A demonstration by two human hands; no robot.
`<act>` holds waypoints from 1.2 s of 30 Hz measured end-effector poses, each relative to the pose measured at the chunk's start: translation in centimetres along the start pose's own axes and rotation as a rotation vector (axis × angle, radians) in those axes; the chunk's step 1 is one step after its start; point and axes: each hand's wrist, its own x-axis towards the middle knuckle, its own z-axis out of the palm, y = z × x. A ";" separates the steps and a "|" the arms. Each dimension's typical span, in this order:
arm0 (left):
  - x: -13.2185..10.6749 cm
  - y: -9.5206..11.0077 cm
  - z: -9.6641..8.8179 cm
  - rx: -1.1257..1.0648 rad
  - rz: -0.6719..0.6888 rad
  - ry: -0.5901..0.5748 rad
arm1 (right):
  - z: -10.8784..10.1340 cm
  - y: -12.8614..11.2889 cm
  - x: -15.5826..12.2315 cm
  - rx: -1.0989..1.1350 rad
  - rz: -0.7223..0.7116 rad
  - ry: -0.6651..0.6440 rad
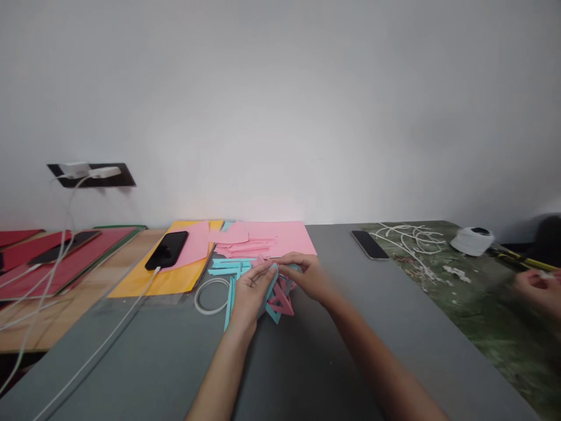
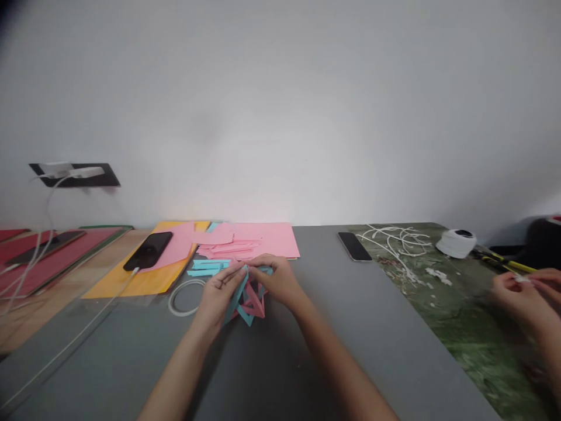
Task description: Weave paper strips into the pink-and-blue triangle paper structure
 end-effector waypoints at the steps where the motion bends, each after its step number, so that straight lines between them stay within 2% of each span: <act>1: 0.0 0.0 0.1 0.007 0.004 0.008 | 0.1 0.1 0.0 0.006 0.020 0.017; 7: -0.2 0.1 0.3 0.018 0.027 0.054 | 0.5 1.2 -0.1 0.058 0.148 0.121; 13: -0.1 0.1 0.2 0.001 0.039 0.086 | 0.2 1.3 0.1 0.012 0.074 0.068; 19: -0.1 -0.3 0.3 0.072 0.123 0.098 | 0.4 0.8 -0.1 -0.079 0.051 0.103; 22: 0.0 -0.6 0.3 0.094 0.147 0.083 | 0.5 0.6 -0.1 -0.098 0.064 0.111; 28: 0.1 -0.1 0.0 0.087 0.095 0.033 | 0.5 0.5 -0.1 -0.092 0.069 0.109; 36: 0.3 -0.1 -0.1 0.074 0.094 -0.023 | 0.3 -0.4 -0.2 -0.083 0.071 0.115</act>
